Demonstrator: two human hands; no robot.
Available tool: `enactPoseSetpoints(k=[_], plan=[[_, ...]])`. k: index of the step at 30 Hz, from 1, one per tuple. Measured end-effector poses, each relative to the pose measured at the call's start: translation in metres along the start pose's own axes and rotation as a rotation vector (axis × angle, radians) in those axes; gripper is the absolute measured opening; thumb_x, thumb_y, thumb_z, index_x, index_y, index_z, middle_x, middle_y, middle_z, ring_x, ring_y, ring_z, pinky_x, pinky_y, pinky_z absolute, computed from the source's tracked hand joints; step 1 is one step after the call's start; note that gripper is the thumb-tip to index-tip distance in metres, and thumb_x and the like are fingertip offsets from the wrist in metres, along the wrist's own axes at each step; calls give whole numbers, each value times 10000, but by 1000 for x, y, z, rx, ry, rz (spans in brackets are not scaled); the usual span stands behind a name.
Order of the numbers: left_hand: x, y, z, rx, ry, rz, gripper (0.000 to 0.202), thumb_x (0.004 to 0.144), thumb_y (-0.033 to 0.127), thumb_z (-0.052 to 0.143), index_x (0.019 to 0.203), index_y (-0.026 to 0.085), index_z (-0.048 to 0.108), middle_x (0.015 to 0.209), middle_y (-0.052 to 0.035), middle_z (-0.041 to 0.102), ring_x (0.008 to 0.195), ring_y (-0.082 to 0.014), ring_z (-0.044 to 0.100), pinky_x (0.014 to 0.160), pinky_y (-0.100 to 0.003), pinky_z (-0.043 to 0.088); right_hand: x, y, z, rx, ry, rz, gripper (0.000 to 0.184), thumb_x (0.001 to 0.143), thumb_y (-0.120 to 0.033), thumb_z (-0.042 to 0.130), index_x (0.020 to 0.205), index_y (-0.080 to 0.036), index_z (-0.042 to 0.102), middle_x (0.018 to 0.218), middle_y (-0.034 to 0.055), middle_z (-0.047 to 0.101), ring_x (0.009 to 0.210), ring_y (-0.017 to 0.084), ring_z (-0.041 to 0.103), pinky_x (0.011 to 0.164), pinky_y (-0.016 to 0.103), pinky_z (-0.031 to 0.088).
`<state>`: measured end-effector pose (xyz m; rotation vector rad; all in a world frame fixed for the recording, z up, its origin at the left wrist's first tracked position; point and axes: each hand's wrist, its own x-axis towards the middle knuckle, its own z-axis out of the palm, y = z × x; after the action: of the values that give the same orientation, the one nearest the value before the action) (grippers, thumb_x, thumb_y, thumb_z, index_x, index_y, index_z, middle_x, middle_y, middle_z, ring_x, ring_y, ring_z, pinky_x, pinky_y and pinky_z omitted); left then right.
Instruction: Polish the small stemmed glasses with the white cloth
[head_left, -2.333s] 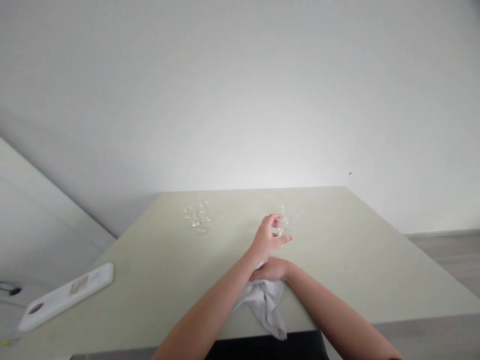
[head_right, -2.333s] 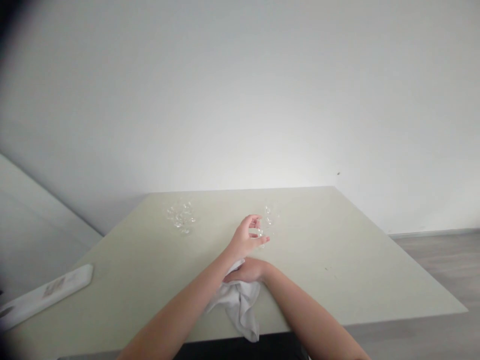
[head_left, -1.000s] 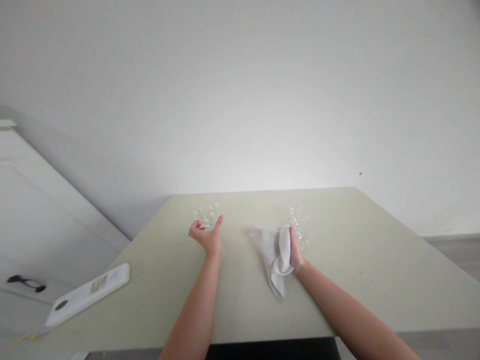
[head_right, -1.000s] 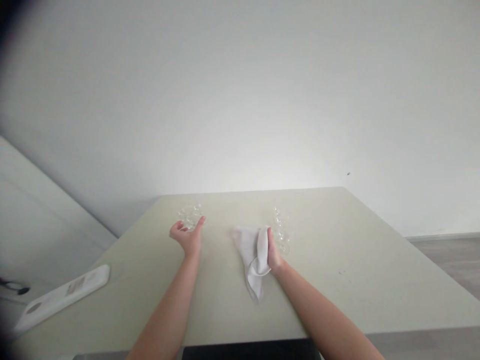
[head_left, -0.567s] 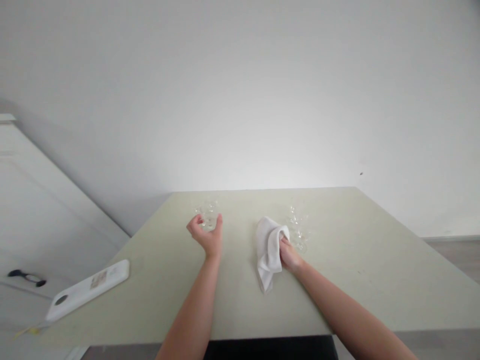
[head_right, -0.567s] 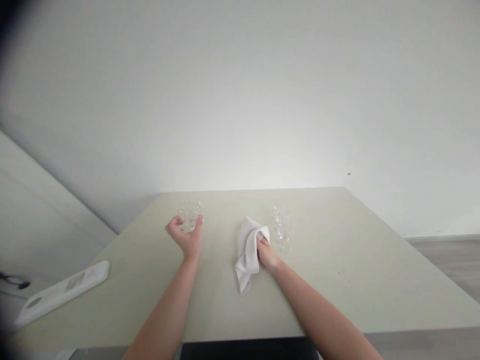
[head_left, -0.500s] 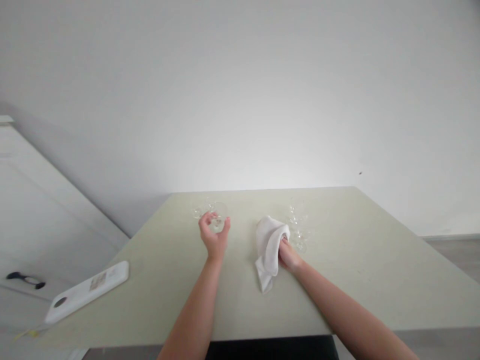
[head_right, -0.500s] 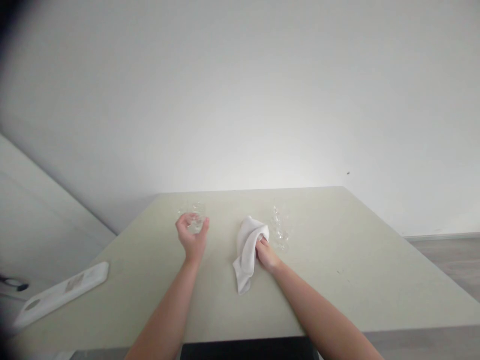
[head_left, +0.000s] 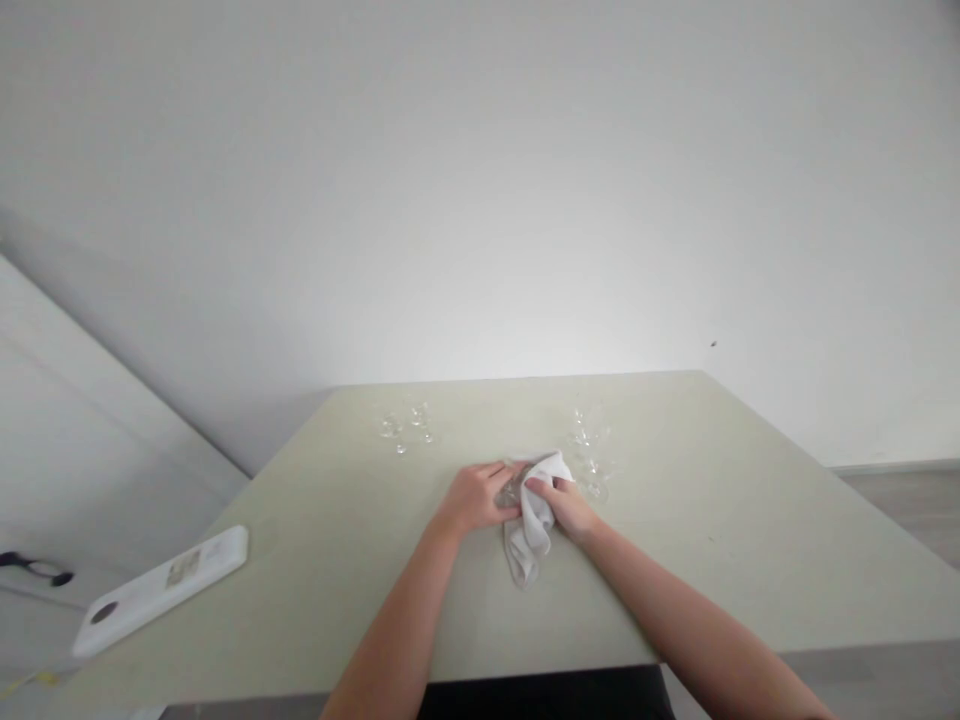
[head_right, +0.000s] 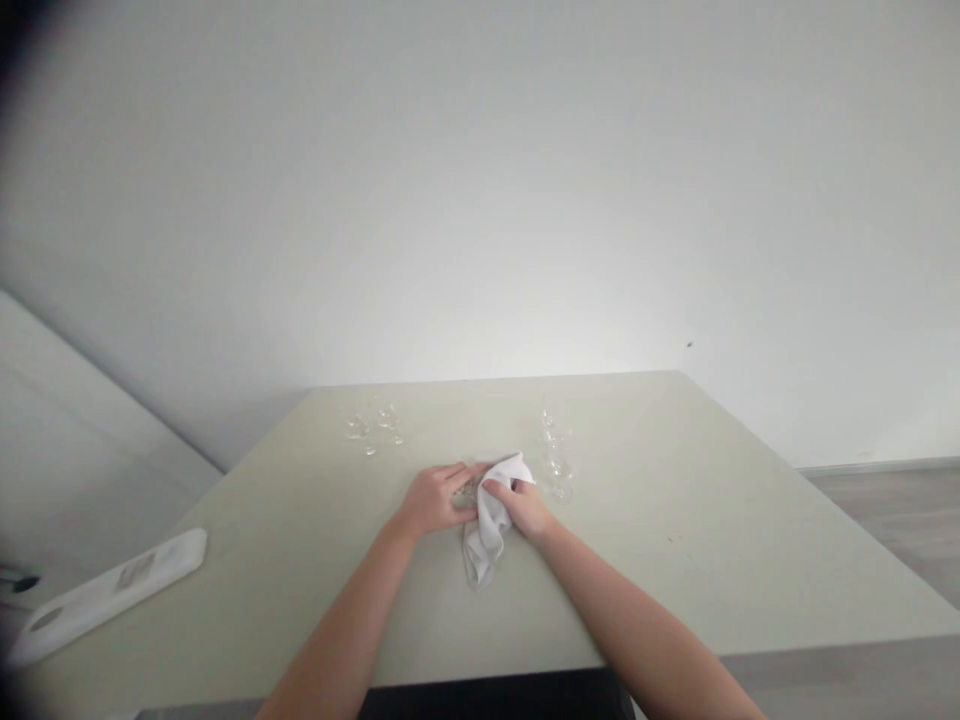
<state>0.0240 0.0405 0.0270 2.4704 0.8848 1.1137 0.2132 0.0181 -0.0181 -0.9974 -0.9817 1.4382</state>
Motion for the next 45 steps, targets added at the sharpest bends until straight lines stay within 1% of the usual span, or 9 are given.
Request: enactPoseSetpoints(k=[5, 11, 14, 19, 27, 31, 35, 39, 45], plan=[[-3, 1, -3, -132, 71, -152, 197, 793, 409, 617, 827, 229, 689, 692, -37, 604, 639, -188, 556, 665, -292, 446, 0, -5, 2, 161, 84, 87, 395, 728, -533, 667, 919, -188, 637, 843, 62, 724, 768, 243, 671, 707, 351, 544], [6, -16, 18, -485, 159, -597, 514, 868, 560, 414, 488, 217, 458, 395, 38, 356, 378, -122, 344, 435, -254, 292, -3, -5, -5, -250, 17, -161, 310, 630, -405, 809, 821, -210, 662, 802, 21, 704, 771, 213, 639, 772, 347, 505], [8, -12, 17, -518, 132, -560, 484, 862, 564, 450, 567, 191, 543, 449, 23, 462, 400, -119, 410, 441, -243, 322, -2, -7, -2, -176, 65, -118, 288, 666, -413, 782, 835, -211, 667, 819, 31, 715, 770, 219, 645, 750, 341, 514], [6, 6, 10, -742, 162, -367, 288, 817, 435, 579, 918, 175, 651, 1072, -105, 683, 893, -207, 661, 699, -278, 501, -3, -9, 3, 48, 74, 107, 347, 714, -480, 731, 922, -207, 674, 905, 58, 733, 795, 234, 668, 726, 344, 535], [11, -9, 35, -1151, 301, -914, 195, 739, 358, 568, 790, 171, 588, 890, -83, 726, 768, -229, 709, 623, -311, 531, -3, -6, -2, -320, -25, -201, 277, 660, -403, 789, 803, -197, 669, 763, 19, 682, 738, 197, 623, 741, 338, 497], [7, 0, 26, -951, 317, -547, 254, 777, 402, 599, 903, 182, 620, 1030, -101, 698, 989, -256, 664, 732, -331, 545, -2, -8, 5, -68, 74, -45, 335, 703, -473, 745, 889, -208, 657, 845, 37, 713, 768, 209, 657, 726, 328, 529], [4, 11, 9, -829, 133, -355, 276, 798, 397, 598, 932, 162, 657, 1077, -136, 681, 986, -261, 662, 779, -347, 543, -8, -15, 10, 141, 67, 162, 357, 769, -509, 676, 935, -194, 653, 852, 56, 734, 748, 220, 687, 700, 330, 558], [7, 6, 10, -944, 173, -488, 192, 762, 310, 579, 882, 168, 631, 1051, -115, 703, 988, -273, 682, 712, -340, 553, -13, -16, 5, -14, 17, 141, 359, 783, -518, 680, 968, -211, 675, 919, 68, 738, 809, 234, 691, 749, 354, 554], [11, -11, 30, -1205, 298, -938, 158, 691, 290, 583, 799, 177, 567, 913, -103, 747, 849, -265, 727, 647, -334, 554, -8, -12, -1, -295, -59, -221, 372, 629, -356, 828, 939, -212, 681, 881, 26, 719, 834, 222, 652, 828, 366, 514]])
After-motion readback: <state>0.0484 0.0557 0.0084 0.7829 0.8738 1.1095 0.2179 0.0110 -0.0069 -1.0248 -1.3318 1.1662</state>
